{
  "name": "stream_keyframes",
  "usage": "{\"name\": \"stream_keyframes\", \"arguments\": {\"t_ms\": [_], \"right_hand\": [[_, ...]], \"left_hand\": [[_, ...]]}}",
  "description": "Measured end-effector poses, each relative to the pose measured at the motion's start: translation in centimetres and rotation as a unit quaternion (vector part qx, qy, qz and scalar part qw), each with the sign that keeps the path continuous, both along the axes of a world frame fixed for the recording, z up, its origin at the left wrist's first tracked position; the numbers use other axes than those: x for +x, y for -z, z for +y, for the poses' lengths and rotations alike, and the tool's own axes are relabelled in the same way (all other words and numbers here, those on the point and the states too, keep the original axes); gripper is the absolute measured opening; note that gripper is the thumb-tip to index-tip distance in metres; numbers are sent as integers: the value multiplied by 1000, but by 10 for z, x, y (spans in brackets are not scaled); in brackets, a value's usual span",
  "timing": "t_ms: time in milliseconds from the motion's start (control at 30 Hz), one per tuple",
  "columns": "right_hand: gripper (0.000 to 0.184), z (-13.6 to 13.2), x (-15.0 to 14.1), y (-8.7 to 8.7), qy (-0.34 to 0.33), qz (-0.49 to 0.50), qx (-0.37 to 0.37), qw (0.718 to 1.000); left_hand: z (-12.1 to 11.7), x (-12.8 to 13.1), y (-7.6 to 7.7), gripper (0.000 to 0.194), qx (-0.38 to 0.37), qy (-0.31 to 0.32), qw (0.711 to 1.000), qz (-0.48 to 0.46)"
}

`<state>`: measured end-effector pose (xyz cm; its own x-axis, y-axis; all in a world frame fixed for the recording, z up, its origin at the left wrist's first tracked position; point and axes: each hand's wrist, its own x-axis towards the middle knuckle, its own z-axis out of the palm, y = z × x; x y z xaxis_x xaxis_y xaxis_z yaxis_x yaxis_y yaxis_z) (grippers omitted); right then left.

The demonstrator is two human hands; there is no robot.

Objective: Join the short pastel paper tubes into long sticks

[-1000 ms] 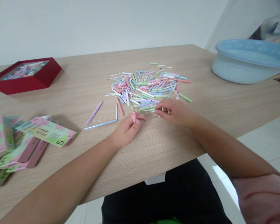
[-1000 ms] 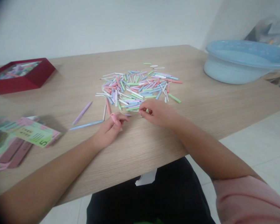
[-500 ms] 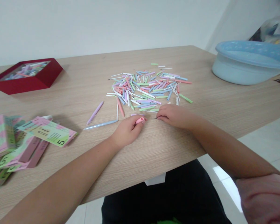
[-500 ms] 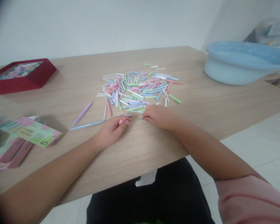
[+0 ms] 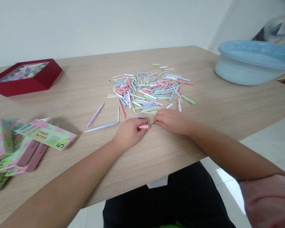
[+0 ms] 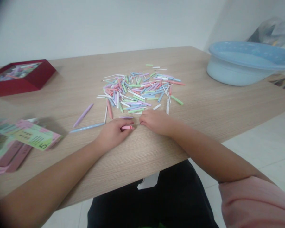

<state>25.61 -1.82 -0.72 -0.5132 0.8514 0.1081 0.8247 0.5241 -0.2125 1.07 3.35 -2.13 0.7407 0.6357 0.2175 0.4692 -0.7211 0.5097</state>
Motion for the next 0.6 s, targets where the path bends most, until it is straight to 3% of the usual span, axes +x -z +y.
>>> {"name": "stream_keyframes", "arguments": {"t_ms": [167,600], "right_hand": [[26,-1,-7,1,-4,-3,-3,1000],[23,-1,-16,1,-16,4,-20,1000]], "left_hand": [[0,2,-5,16,3,12,998,69],[1,3,-5,16,33,22,995,94]]}}
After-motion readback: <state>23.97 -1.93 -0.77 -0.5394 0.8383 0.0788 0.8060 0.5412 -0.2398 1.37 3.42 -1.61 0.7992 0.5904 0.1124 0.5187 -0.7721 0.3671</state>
